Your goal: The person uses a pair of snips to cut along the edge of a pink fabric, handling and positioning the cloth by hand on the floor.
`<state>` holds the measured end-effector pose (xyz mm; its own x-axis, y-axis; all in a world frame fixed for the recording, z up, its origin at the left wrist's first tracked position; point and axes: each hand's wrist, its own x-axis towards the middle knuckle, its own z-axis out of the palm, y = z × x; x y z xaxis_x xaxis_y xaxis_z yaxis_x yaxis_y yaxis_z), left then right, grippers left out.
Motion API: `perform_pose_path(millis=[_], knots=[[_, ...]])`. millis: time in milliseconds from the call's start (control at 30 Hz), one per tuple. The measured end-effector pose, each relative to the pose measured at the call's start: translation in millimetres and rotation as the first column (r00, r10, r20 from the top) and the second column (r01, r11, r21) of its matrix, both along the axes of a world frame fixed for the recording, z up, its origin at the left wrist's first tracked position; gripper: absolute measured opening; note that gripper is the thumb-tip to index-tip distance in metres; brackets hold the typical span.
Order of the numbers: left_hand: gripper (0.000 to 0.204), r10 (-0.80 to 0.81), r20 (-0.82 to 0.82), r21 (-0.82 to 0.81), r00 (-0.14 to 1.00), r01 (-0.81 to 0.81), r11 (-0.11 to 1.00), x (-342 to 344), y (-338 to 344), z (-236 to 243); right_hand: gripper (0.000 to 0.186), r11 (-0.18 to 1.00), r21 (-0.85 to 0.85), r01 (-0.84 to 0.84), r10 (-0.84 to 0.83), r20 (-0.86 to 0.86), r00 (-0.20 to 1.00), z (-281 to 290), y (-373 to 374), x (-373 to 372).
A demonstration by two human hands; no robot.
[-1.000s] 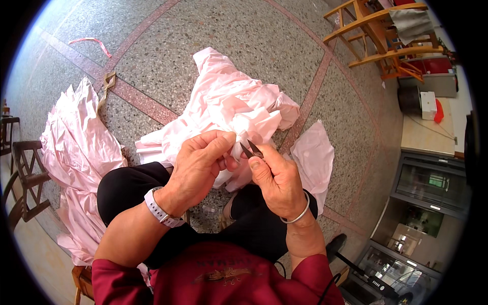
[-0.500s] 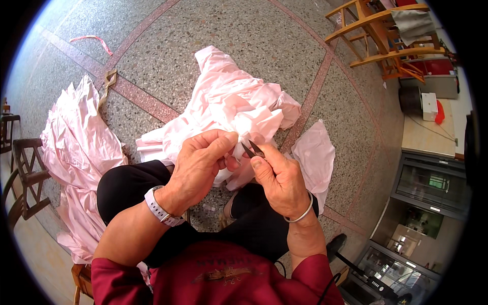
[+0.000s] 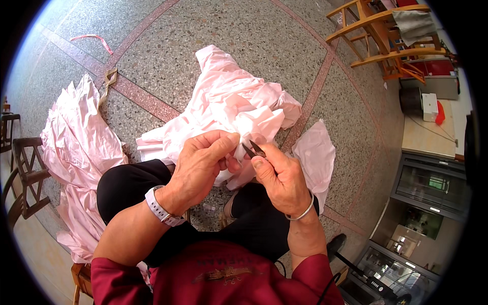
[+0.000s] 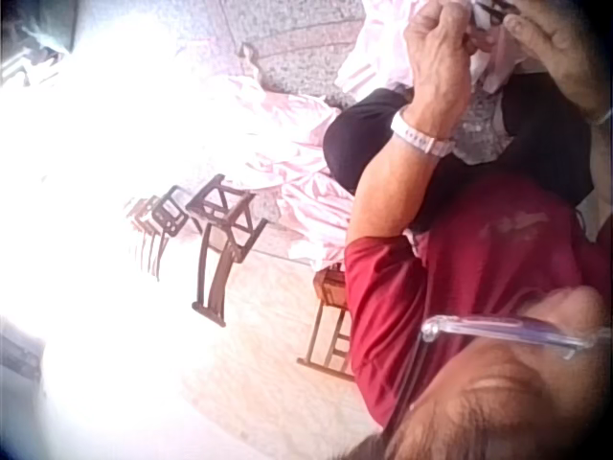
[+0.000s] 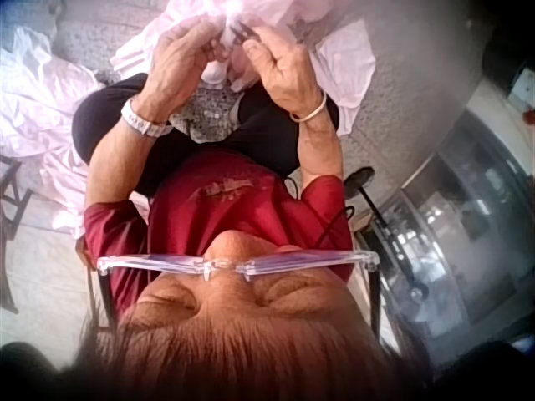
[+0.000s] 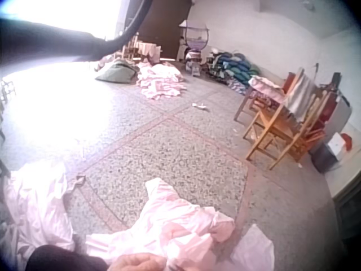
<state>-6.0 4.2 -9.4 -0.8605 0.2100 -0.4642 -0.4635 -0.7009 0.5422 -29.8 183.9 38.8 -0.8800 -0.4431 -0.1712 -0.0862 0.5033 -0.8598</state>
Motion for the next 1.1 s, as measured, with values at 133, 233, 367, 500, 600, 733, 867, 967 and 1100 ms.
perform_pose_path(millis=[133,233,367,500,600,733,867,967,1100], knots=[[0.019,-0.035,0.001,0.022,0.999,0.035,0.999,0.1,-2.0,2.1,0.037,0.991,-0.134,-0.010,0.032,0.167,0.985,-4.0,5.0,-3.6],[0.019,-0.049,-0.021,0.055,0.999,0.050,0.997,0.0,-1.5,2.9,0.033,0.964,-0.262,0.044,0.036,0.292,0.956,-4.6,4.1,-4.4],[0.021,-0.033,-0.031,0.011,0.999,0.033,0.999,2.2,-0.2,4.0,0.025,0.885,-0.449,0.119,0.172,0.555,0.814,-13.6,8.8,-10.3],[0.020,-0.071,-0.053,-0.039,0.996,0.069,0.997,3.4,-0.8,3.6,0.027,0.833,-0.515,0.200,0.204,0.623,0.755,-20.6,5.3,-9.0],[0.019,-0.084,-0.042,-0.090,0.996,0.080,0.993,4.8,0.4,5.6,0.027,0.823,-0.543,0.164,0.264,0.621,0.738,-17.3,6.9,-9.6],[0.019,-0.018,0.010,-0.066,1.000,0.019,0.998,5.6,2.3,-1.4,0.026,0.773,-0.611,0.173,0.211,0.505,0.837,-5.9,11.6,-12.9],[0.020,0.014,-0.005,-0.072,1.000,-0.014,0.997,5.1,-4.5,-1.1,0.026,0.880,-0.428,0.207,-0.019,0.404,0.915,-3.1,-0.6,-7.0],[0.021,0.006,-0.010,-0.087,1.000,-0.007,0.996,5.8,-7.0,-4.2,0.028,0.941,-0.306,0.142,-0.058,0.268,0.962,-3.9,-3.6,-2.2],[0.021,0.017,-0.023,-0.069,1.000,-0.019,0.997,5.7,-6.2,-4.0,0.026,0.955,-0.274,0.109,-0.035,0.260,0.965,1.7,-5.6,-0.8]])
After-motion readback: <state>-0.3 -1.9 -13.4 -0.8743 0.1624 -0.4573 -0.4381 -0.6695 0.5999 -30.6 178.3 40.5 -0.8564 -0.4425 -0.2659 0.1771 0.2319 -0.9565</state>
